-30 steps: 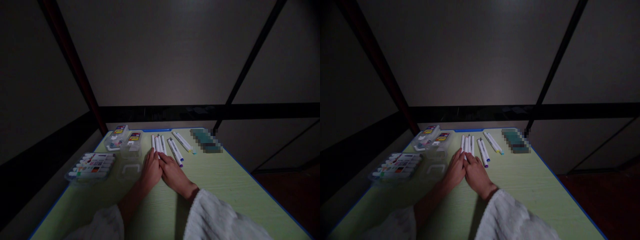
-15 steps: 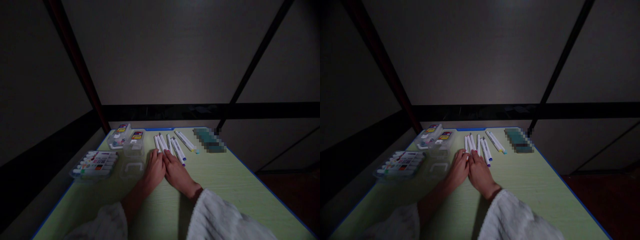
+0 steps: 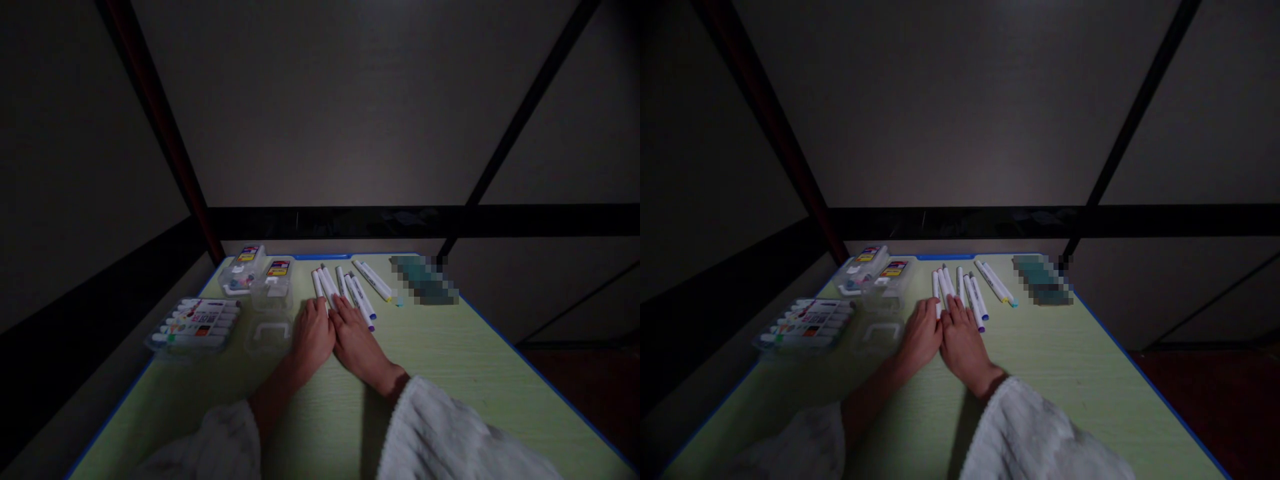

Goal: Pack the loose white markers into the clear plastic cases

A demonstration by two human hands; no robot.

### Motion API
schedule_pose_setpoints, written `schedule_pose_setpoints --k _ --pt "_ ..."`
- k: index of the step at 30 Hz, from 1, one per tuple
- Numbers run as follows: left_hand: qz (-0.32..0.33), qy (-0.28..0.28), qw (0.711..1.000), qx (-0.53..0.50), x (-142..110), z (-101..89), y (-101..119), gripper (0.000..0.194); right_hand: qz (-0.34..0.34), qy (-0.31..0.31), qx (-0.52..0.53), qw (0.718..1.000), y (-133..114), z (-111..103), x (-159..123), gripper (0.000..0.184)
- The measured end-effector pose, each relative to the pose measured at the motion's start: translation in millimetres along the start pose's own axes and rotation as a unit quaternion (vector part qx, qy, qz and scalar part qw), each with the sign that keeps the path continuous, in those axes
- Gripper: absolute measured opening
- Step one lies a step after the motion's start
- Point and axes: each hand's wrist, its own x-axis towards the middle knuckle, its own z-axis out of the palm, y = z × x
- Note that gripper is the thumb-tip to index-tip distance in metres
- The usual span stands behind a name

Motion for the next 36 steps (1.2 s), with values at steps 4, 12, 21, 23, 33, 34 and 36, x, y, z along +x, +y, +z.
schedule_pose_setpoints --k 4,12,21,23,33,34,36 --pt "-0.007 0.0 1.0 -0.008 1.0 -1.2 1.4 0.025 -0.004 -0.003 0.003 1.0 0.8 2.5 0.9 0.044" --pt "-0.04 0.017 0.997 -0.071 1.4 0.7 0.4 0.027 -0.013 0.012 0.037 0.999 0.9 4.5 1.6 0.049" --pt "-0.088 0.047 0.97 -0.22 3.7 4.0 0.2 0.022 -0.026 0.064 0.069 0.995 0.5 9.9 2.2 0.055" --pt "-0.091 0.059 0.961 -0.254 4.9 6.5 -0.4 0.02 -0.024 0.06 0.066 0.996 0.0 9.4 1.9 0.056" --pt "-0.09 0.105 0.923 -0.359 8.9 14.0 -4.6 0.023 -0.036 0.069 0.067 0.995 -0.7 9.8 1.9 0.057" --pt "-0.09 0.109 0.92 -0.365 9.4 14.7 -4.8 0.023 -0.037 0.073 0.071 0.994 -0.7 9.6 2.3 0.057" --pt "-0.088 0.114 0.916 -0.375 10.3 16.6 -5.3 0.023 -0.042 0.079 0.08 0.993 -1.1 8.8 3.2 0.056"
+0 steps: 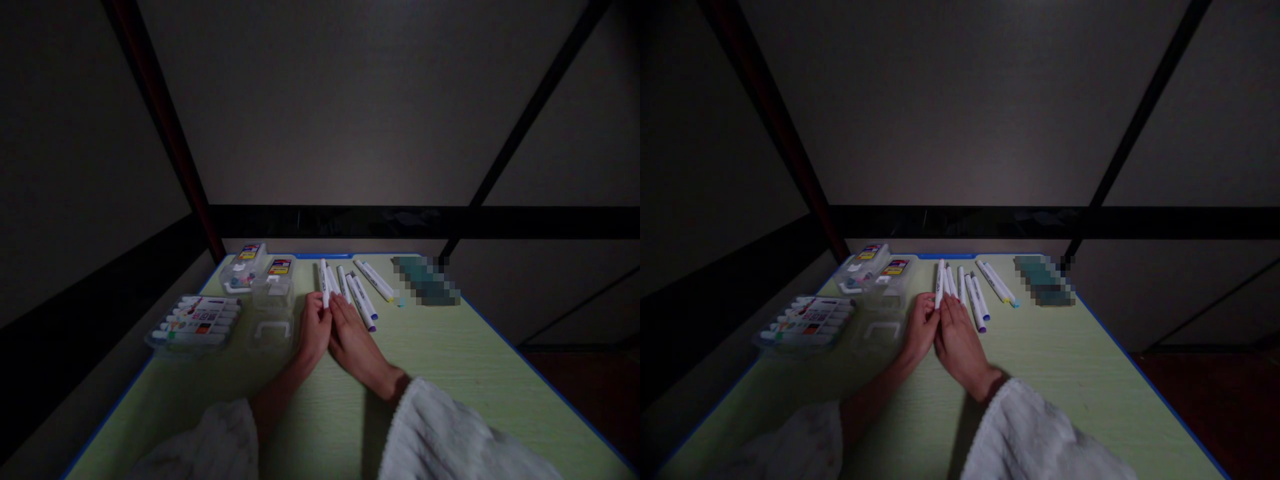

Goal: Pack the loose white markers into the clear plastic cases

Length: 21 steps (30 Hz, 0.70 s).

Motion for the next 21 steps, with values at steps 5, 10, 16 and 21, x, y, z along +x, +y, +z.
schedule_pose_setpoints --k 5,10,16,21 --pt "0.011 0.002 1.0 -0.022 -0.4 2.9 -2.7 0.024 -0.002 -0.006 0.039 0.999 0.2 0.1 0.8 0.057" --pt "0.028 -0.005 0.999 -0.039 -3.1 3.7 -1.8 0.033 -0.015 0.002 0.082 0.997 2.9 2.6 -0.2 0.066" --pt "0.028 -0.016 0.998 -0.049 -2.8 3.7 1.9 0.038 -0.024 0.027 0.112 0.993 1.2 -0.9 1.6 0.066" --pt "0.019 -0.031 0.999 -0.04 -3.7 2.0 9.1 0.043 -0.031 0.058 0.121 0.991 -0.5 -5.4 2.1 0.066"
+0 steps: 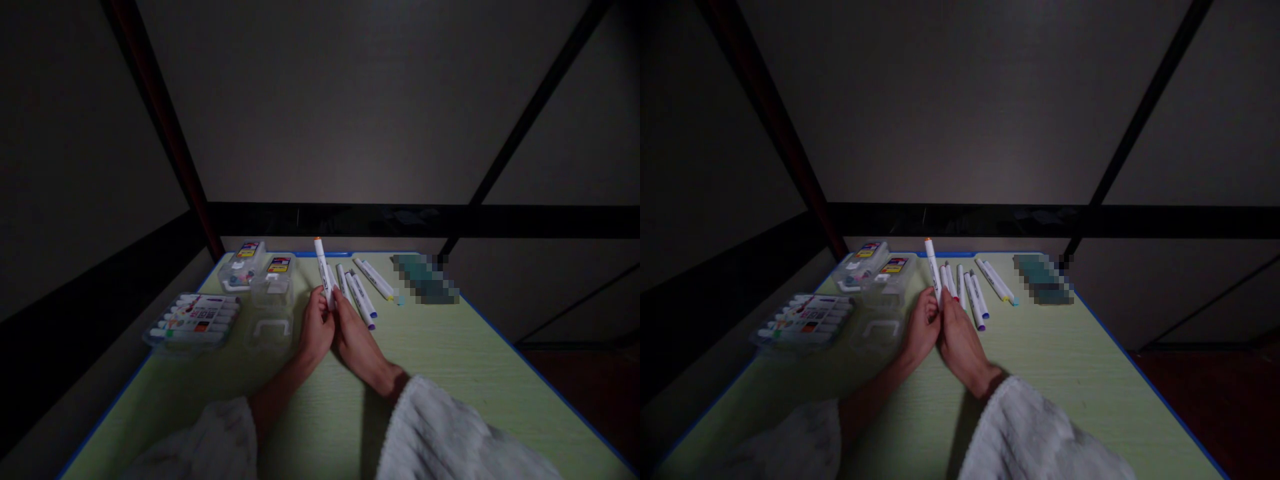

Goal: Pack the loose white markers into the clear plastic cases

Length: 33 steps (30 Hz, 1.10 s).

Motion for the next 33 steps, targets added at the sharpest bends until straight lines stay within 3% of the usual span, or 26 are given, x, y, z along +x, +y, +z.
schedule_pose_setpoints --k 10,21,33 --pt "0.027 -0.031 0.999 0.03 -3.2 0.3 -1.2 0.051 0.05 0.032 -0.005 0.998 -1.2 -5.8 3.8 0.047" --pt "0.066 -0.081 0.994 0.022 -7.3 -1.4 -0.6 0.044 0.074 0.06 -0.038 0.995 0.7 -10.6 4.2 0.033" --pt "0.185 -0.051 0.96 0.205 -15.2 -11.5 18.5 0.031 0.056 0.087 -0.058 0.993 -1.1 -12.1 2.7 0.025"
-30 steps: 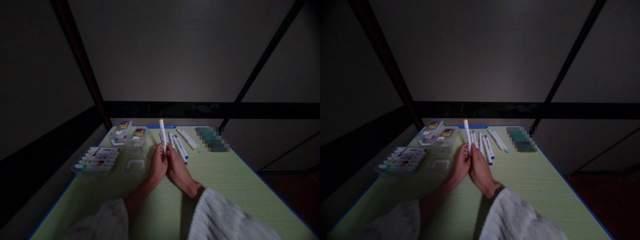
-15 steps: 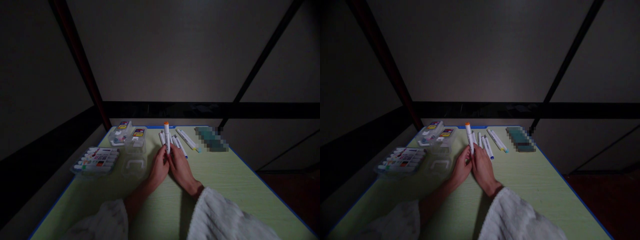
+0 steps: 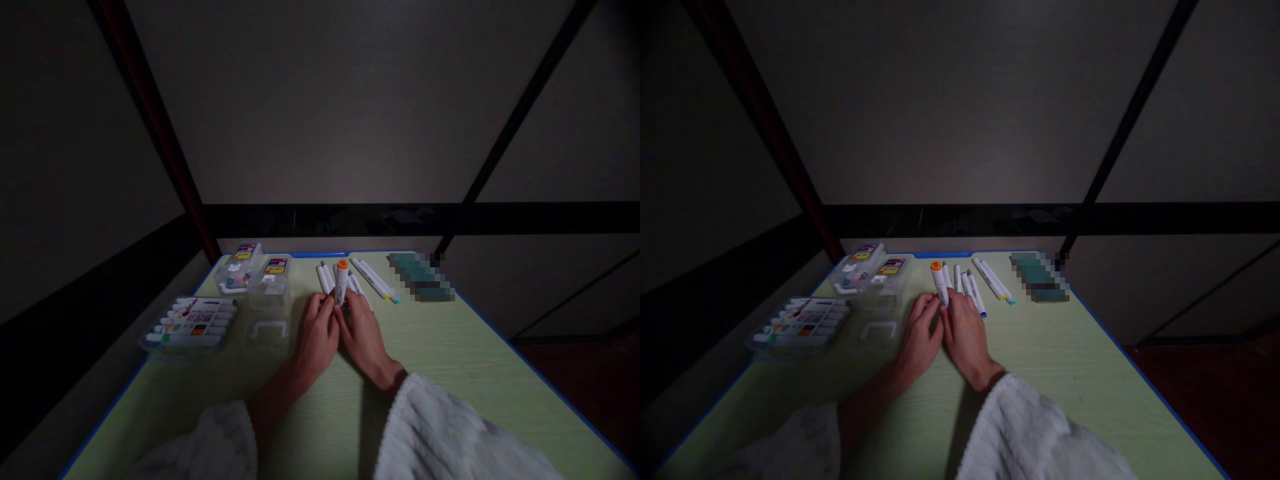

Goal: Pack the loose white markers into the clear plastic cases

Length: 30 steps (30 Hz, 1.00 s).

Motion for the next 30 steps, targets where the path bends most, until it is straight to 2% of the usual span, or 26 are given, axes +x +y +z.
schedule_pose_setpoints --k 5,10,14,17,23,27,30 --pt "0.064 0.04 0.996 0.039 -2.6 -5.8 1.8 0.036 -0.027 -0.005 0.004 1.0 -1.4 -0.3 0.2 0.03" --pt "0.168 0.082 0.981 0.06 1.0 -22.6 9.6 0.033 -0.071 -0.016 0.005 0.997 -1.2 -1.7 0.7 0.031" --pt "0.255 0.065 0.962 0.07 1.6 -38.8 7.7 0.043 -0.097 -0.044 -0.021 0.994 -2.0 -3.6 0.4 0.029" --pt "0.301 0.055 0.948 0.086 -2.4 -44.8 -0.8 0.039 -0.11 -0.048 -0.028 0.992 -3.3 -4.4 0.0 0.032" --pt "0.356 0.052 0.926 0.113 -11.4 -43.3 -13.0 0.021 -0.119 -0.068 -0.013 0.99 -5.7 -3.3 0.5 0.03" --pt "0.385 0.068 0.913 0.12 -12.7 -46.4 -14.5 0.02 -0.134 -0.063 -0.004 0.989 -5.1 -1.6 0.0 0.034" --pt "0.385 0.066 0.913 0.114 -11.2 -50.1 -16.5 0.019 -0.131 -0.069 -0.018 0.989 -4.7 -0.5 -0.3 0.036"
